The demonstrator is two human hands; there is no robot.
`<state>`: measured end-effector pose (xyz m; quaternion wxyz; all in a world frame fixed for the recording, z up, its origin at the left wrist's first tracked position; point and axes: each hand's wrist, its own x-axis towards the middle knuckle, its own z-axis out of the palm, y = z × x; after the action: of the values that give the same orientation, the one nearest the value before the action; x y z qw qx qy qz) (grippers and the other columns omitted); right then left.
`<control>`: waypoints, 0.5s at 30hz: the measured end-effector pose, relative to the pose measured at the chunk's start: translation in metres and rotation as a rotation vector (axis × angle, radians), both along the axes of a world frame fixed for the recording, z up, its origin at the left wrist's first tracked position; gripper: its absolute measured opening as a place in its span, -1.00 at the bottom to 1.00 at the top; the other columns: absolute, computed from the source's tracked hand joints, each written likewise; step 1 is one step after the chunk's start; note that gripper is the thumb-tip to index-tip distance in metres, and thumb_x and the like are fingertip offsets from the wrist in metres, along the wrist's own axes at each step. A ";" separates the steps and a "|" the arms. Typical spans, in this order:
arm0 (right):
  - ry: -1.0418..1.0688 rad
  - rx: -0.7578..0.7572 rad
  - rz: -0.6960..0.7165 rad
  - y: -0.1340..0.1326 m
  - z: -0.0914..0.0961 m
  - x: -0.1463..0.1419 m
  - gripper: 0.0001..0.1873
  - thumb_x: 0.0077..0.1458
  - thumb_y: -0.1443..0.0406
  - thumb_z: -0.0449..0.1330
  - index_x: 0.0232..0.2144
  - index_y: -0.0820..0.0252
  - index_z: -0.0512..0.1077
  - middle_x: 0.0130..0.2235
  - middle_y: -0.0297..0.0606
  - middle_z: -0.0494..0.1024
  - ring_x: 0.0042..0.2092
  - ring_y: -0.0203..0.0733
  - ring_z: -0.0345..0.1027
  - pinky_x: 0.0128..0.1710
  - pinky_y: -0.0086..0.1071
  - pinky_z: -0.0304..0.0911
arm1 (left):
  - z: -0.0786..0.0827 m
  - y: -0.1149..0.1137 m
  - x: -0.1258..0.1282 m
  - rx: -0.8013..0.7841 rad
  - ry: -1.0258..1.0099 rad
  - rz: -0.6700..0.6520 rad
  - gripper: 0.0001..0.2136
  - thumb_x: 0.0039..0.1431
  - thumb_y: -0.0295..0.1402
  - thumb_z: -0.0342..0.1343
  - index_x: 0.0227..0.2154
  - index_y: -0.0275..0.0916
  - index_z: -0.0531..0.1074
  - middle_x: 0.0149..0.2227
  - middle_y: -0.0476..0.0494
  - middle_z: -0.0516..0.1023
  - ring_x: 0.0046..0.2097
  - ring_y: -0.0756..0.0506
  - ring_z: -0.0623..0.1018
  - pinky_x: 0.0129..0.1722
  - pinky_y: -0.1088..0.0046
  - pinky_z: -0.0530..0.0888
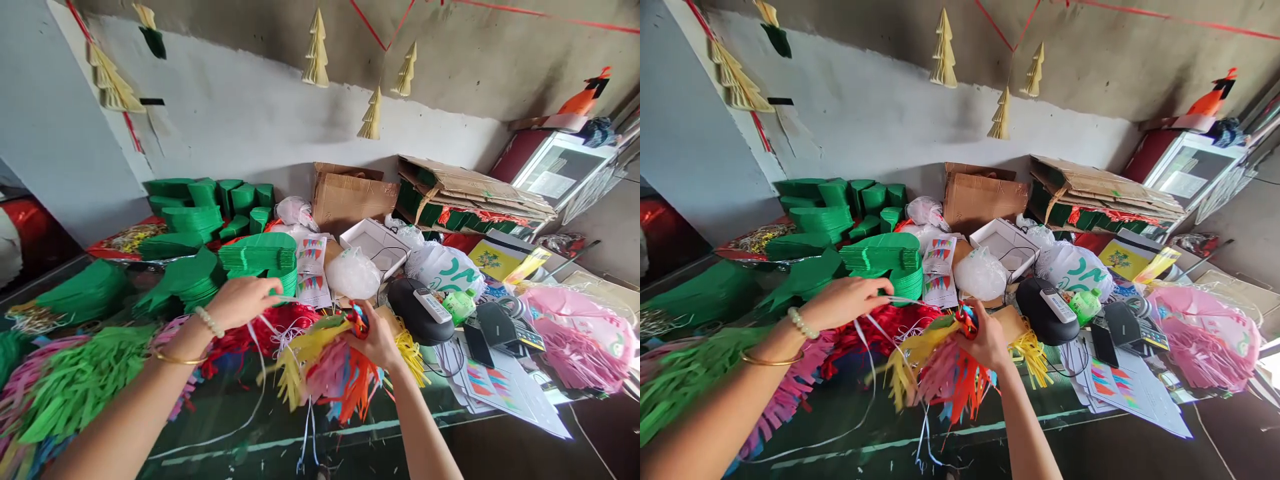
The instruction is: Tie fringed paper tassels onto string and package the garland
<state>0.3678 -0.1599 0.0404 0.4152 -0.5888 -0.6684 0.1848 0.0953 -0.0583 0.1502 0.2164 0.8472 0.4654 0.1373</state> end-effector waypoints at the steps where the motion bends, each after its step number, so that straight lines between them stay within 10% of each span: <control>1: -0.026 -0.001 -0.027 -0.001 0.004 0.003 -0.49 -0.09 0.27 0.27 -0.03 0.17 0.34 -0.39 -0.38 0.50 -0.40 -0.22 0.30 -0.34 -0.41 0.18 | -0.004 0.002 -0.006 0.116 -0.009 0.068 -0.76 0.02 -0.16 0.24 -0.28 -0.16 0.54 -0.56 -0.04 0.51 -0.41 -0.17 0.52 -0.37 0.39 0.36; 5: 0.073 0.010 0.049 -0.002 0.022 -0.004 -0.56 -0.07 0.28 0.26 -0.08 0.15 0.35 -0.40 -0.41 0.48 -0.39 -0.24 0.31 -0.33 -0.44 0.20 | -0.036 -0.014 0.015 0.099 -0.326 -0.150 -0.25 -0.11 -0.10 0.36 0.19 -0.12 0.29 0.13 -0.30 0.44 0.23 -0.37 0.32 0.15 0.12 0.32; 8: 0.227 0.040 0.050 0.001 0.033 -0.015 -0.53 -0.04 0.26 0.26 -0.03 0.12 0.31 -0.35 -0.43 0.49 -0.36 -0.26 0.33 -0.30 -0.45 0.24 | -0.068 -0.038 0.053 -0.204 -0.606 -0.392 -0.10 -0.08 -0.14 0.37 0.30 -0.03 0.03 0.24 -0.22 0.34 0.24 -0.28 0.34 0.19 0.17 0.35; 15: 0.661 0.059 0.082 0.001 0.013 -0.019 -0.18 -0.08 0.09 0.37 0.17 0.02 0.11 0.00 -0.22 0.44 -0.02 -0.06 0.38 0.00 -0.22 0.30 | -0.104 -0.045 0.092 -0.392 -0.869 -0.076 -0.42 0.04 -0.19 0.26 0.13 -0.15 0.29 0.13 -0.23 0.47 0.10 -0.29 0.49 0.09 0.12 0.45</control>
<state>0.3489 -0.1587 0.0530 0.6187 -0.4573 -0.5259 0.3627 0.1874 -0.1030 0.0459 0.5517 0.6707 0.3178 0.3805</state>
